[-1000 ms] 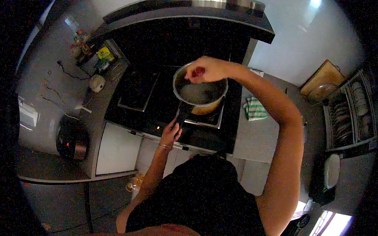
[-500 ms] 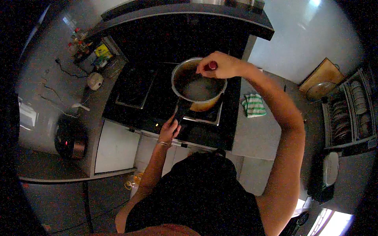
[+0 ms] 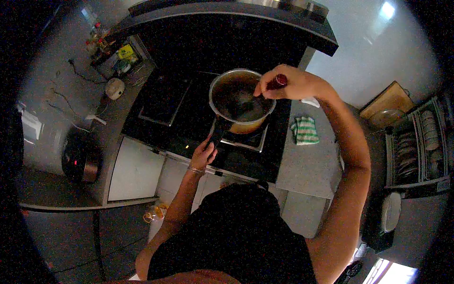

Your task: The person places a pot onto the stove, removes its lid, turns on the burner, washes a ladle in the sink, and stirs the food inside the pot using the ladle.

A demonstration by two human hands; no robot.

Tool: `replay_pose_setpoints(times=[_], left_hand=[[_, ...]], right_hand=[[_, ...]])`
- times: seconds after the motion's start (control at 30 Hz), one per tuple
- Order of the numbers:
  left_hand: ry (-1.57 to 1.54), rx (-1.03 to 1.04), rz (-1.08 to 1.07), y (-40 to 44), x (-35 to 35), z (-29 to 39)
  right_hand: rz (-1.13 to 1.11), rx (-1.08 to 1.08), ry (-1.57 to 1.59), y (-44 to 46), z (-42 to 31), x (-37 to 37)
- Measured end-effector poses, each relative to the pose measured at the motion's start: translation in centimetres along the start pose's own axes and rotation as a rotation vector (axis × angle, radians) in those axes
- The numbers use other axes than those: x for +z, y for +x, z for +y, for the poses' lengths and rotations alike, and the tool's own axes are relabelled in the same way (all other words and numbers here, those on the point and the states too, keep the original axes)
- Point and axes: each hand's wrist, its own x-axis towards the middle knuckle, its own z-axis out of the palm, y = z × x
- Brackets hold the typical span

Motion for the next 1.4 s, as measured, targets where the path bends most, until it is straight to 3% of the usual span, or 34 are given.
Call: replay_pose_setpoints(times=[0.1, 0.23, 0.43, 0.67, 0.7, 0.83, 0.93, 1.23, 1.4], left_hand=[[-0.02, 0.011, 0.048, 0.2, 0.3, -0.4], [-0.062, -0.013, 0.169, -0.4, 1.6, 0.6], [0.023, 0.053, -0.015, 0.0, 0.3, -0.1], [-0.023, 0.052, 0.002, 0.3, 0.0, -0.8], [-0.037, 0.049, -0.002, 0.2, 0.2, -0.5], [-0.036, 0.046, -0.087, 0.6, -0.6, -0.7], [-0.014, 0.041, -0.013, 0.3, -0.1, -0.5], [-0.085, -0.018, 0.057, 0.1, 0.5, -0.3], [-0.025, 0.02, -0.074, 0.5, -0.6, -0.8]], right_hand=[[0.043, 0.041, -0.094, 1.5, 1.4, 0.7], [0.122, -0.18, -0.153, 3.4, 5.3, 2.1], [0.005, 0.022, -0.059, 0.5, 3.8, 0.8], [0.051, 0.081, 0.146, -0.3, 1.3, -0.7], [0.062, 0.026, 0.009, 0.4, 1.8, -0.4], [0.142, -0.068, -0.058, 2.7, 5.4, 1.3], [0.105, -0.094, -0.077, 3.4, 7.1, 1.3], [0.02, 0.114, -0.265, 0.0, 2.0, -0.2], [0.405, 0.309, 0.023, 1.3, 3.0, 0.1]])
